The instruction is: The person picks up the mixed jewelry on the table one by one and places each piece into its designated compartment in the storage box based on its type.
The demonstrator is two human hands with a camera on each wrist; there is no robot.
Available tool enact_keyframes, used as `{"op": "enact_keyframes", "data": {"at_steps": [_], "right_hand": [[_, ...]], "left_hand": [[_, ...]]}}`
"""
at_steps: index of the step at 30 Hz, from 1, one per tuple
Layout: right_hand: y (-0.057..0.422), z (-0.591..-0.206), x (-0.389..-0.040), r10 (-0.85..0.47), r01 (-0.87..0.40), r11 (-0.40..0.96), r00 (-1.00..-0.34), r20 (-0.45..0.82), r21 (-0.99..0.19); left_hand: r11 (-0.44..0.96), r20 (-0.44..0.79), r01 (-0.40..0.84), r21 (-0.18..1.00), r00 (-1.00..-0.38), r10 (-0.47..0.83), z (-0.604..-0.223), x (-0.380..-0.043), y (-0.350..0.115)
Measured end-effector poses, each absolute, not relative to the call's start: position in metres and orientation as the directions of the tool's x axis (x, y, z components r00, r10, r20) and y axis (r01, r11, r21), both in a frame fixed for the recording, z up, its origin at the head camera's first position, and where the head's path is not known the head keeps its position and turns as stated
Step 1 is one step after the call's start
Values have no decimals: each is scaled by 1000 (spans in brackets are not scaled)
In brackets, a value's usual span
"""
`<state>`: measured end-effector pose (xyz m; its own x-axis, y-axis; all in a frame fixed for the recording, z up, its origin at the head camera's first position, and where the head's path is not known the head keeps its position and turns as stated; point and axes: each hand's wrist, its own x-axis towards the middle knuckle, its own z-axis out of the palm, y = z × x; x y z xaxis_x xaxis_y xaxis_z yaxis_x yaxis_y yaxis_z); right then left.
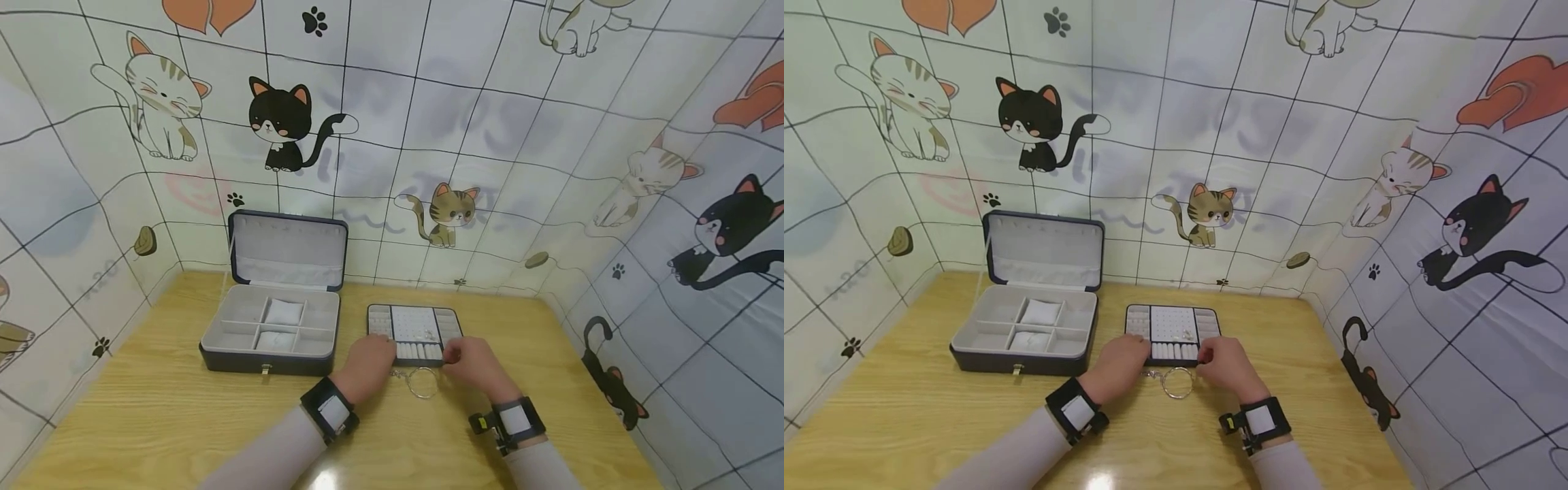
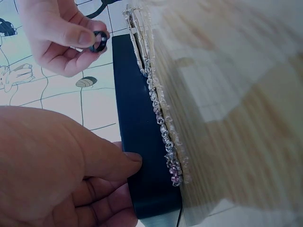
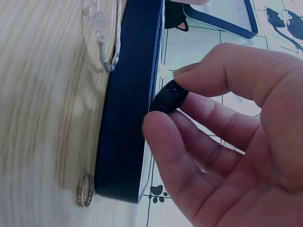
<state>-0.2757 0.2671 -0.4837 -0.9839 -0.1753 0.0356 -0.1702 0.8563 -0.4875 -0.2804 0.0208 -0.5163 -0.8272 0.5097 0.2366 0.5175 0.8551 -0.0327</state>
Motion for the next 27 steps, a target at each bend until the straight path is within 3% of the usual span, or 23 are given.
{"op": "enact_keyframes", "data": {"at_steps": [7,15,27], "right_hand": [[273,-482,-284,-146,-170,820,-985,88,-547],[266,-480,-288,-103,-114,761,-993,55,-639],[253,-488,-296,-59,-65,760,-998,32,-647]], "left_hand": [[846,278,531,-56,-805,524,-515,-281,19],[855,253,518,-35,-823,509,-516,-279,17],[850,264,525,-30,-816,514,-519,-280,17]]}}
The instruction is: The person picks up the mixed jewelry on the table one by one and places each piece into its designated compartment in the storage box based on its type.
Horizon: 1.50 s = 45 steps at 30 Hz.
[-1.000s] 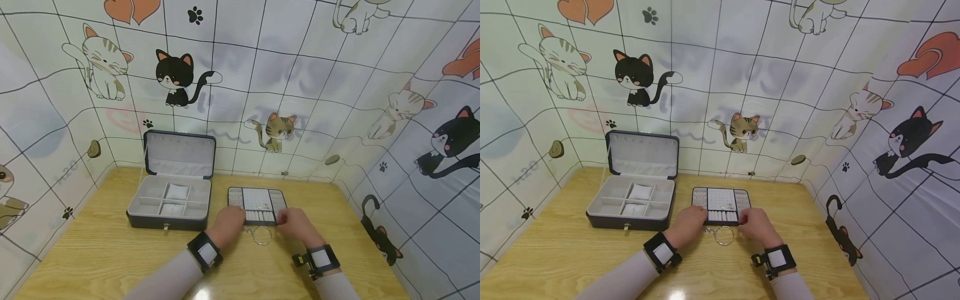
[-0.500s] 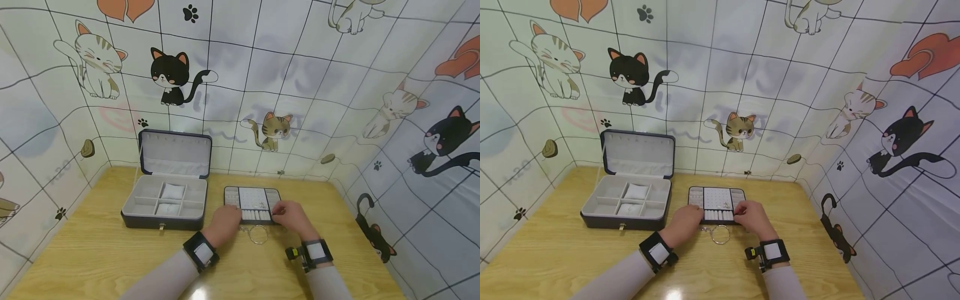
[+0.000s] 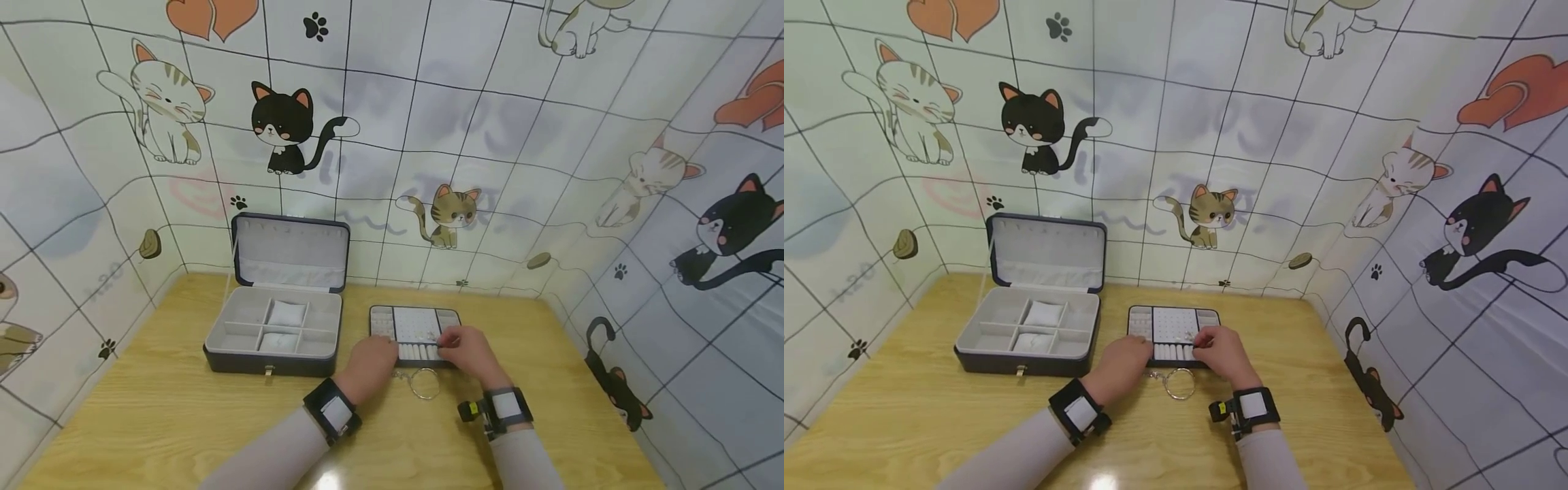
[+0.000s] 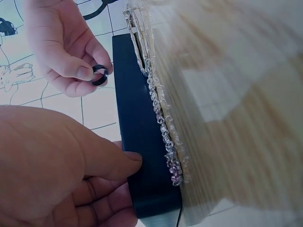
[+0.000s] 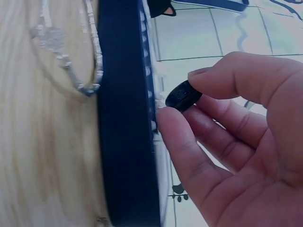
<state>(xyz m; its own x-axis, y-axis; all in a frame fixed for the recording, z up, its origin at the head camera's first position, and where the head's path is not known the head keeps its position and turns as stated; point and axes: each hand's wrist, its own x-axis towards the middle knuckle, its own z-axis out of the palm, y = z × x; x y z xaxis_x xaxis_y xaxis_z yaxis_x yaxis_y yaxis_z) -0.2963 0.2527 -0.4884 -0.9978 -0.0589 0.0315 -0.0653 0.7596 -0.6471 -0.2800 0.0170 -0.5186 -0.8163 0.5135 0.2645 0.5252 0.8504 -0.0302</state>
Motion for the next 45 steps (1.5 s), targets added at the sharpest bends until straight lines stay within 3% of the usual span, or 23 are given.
{"op": "enact_keyframes", "data": {"at_steps": [17,30,45], "right_hand": [[251,-502,-297,-63,-92,737,-996,67,-669],[243,-503,-300,-157,-203,801,-979,130,-563],[245,-504,-301,-110,-143,809,-990,92,-571]], "left_hand": [[848,285,526,-59,-806,519,-521,-281,18],[854,270,517,-55,-816,511,-520,-281,18],[852,278,523,-35,-813,511,-521,-282,18]]}}
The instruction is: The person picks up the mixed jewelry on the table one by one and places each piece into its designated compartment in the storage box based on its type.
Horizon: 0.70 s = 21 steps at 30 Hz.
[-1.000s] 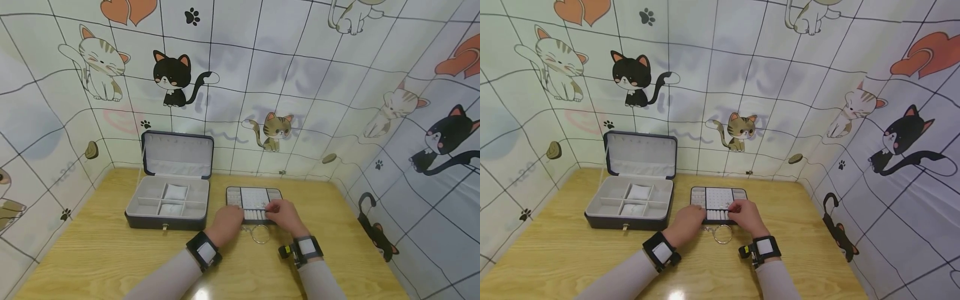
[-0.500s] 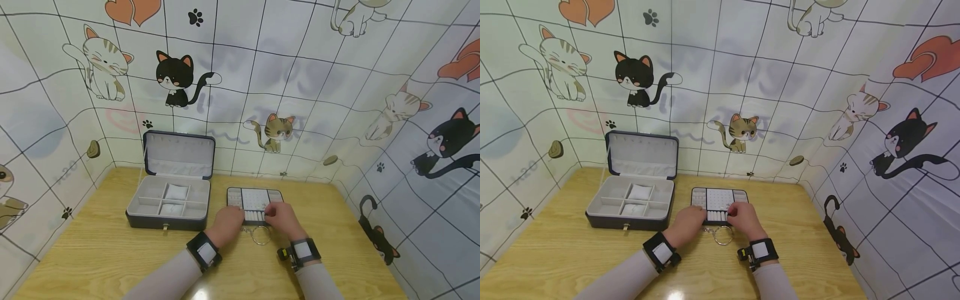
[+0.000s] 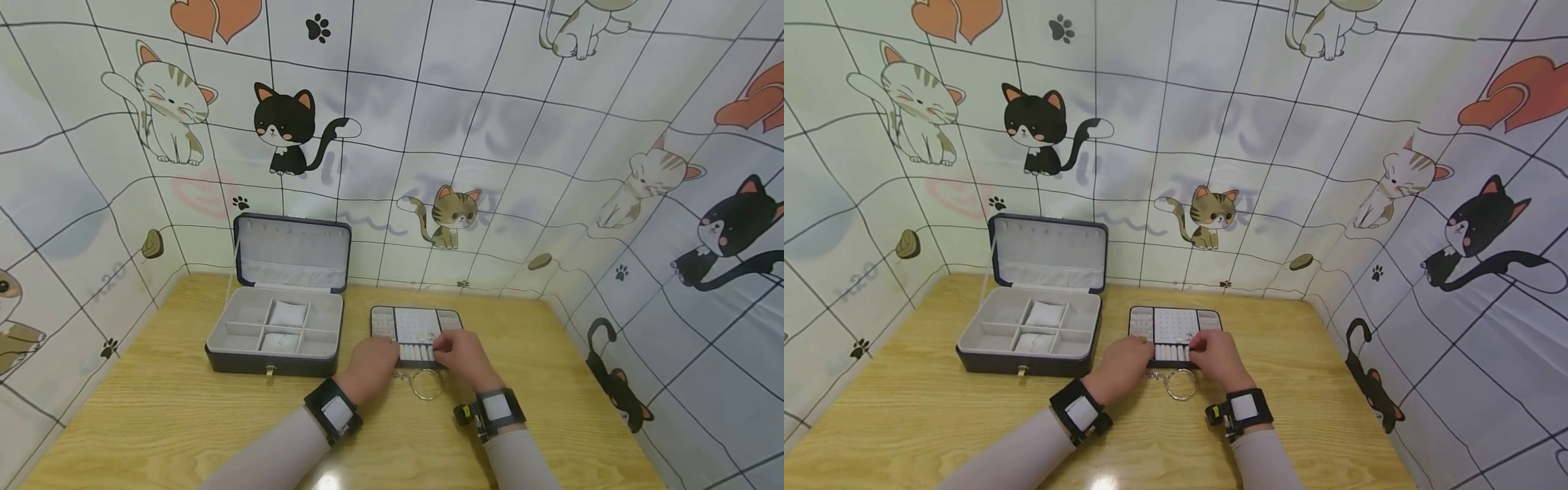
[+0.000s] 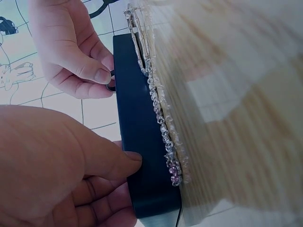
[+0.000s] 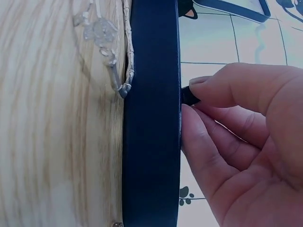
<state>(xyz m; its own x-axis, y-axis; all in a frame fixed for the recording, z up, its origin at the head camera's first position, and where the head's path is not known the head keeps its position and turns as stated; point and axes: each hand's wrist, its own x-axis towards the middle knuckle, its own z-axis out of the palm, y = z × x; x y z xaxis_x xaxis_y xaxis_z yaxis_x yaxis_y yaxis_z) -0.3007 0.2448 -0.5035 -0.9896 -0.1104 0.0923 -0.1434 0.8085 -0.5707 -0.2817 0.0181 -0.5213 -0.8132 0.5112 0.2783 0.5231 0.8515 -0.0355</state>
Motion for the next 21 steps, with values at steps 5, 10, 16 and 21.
{"op": "enact_keyframes", "data": {"at_steps": [5,10,16,21], "right_hand": [[244,-504,-302,-106,-136,816,-991,85,-561],[243,-502,-301,-107,-137,822,-991,86,-553],[240,-500,-300,-100,-134,828,-991,92,-544],[240,-499,-298,-100,-136,833,-990,96,-537]], "left_hand": [[853,279,522,-32,-815,509,-521,-281,17],[856,264,516,-35,-821,506,-519,-281,18],[858,249,513,-34,-827,505,-517,-281,18],[855,243,518,-34,-825,510,-516,-280,17]]}}
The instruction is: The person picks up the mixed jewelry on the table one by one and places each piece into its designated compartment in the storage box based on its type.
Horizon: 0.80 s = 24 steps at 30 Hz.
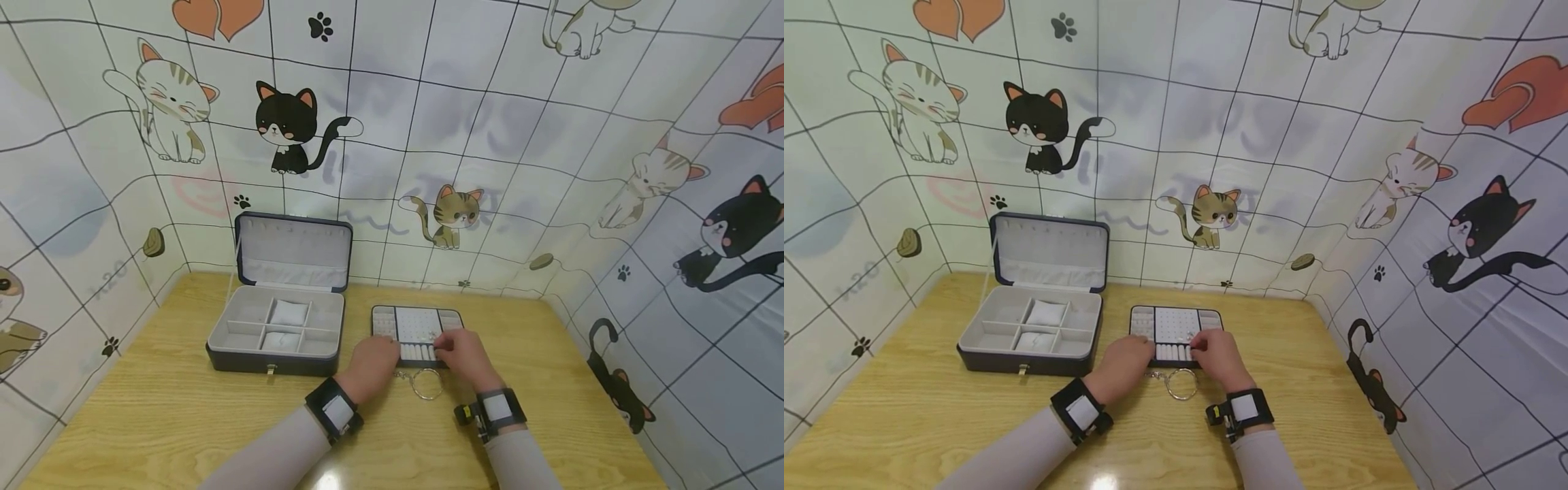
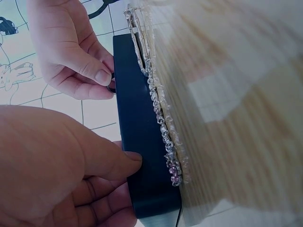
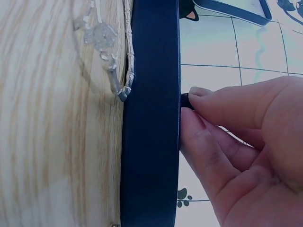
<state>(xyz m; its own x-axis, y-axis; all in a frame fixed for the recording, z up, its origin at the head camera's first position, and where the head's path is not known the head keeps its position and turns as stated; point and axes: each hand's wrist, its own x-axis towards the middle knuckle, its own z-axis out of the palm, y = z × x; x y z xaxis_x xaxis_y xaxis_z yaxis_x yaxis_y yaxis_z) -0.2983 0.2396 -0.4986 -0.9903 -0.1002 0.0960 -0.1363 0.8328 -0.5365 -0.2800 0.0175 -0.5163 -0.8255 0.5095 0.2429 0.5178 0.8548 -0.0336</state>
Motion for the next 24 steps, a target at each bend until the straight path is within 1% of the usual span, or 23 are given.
{"op": "enact_keyframes", "data": {"at_steps": [6,10,14,24], "right_hand": [[238,-499,-298,-102,-143,842,-989,107,-520],[236,-498,-298,-111,-165,852,-984,138,-497],[235,-498,-298,-122,-190,859,-978,170,-476],[234,-499,-298,-77,-132,856,-989,130,-500]], "left_hand": [[851,261,523,-42,-817,515,-518,-280,17],[852,278,521,-53,-812,514,-518,-281,17],[853,270,519,-58,-814,514,-517,-280,17],[858,233,510,-54,-830,508,-514,-279,18]]}}
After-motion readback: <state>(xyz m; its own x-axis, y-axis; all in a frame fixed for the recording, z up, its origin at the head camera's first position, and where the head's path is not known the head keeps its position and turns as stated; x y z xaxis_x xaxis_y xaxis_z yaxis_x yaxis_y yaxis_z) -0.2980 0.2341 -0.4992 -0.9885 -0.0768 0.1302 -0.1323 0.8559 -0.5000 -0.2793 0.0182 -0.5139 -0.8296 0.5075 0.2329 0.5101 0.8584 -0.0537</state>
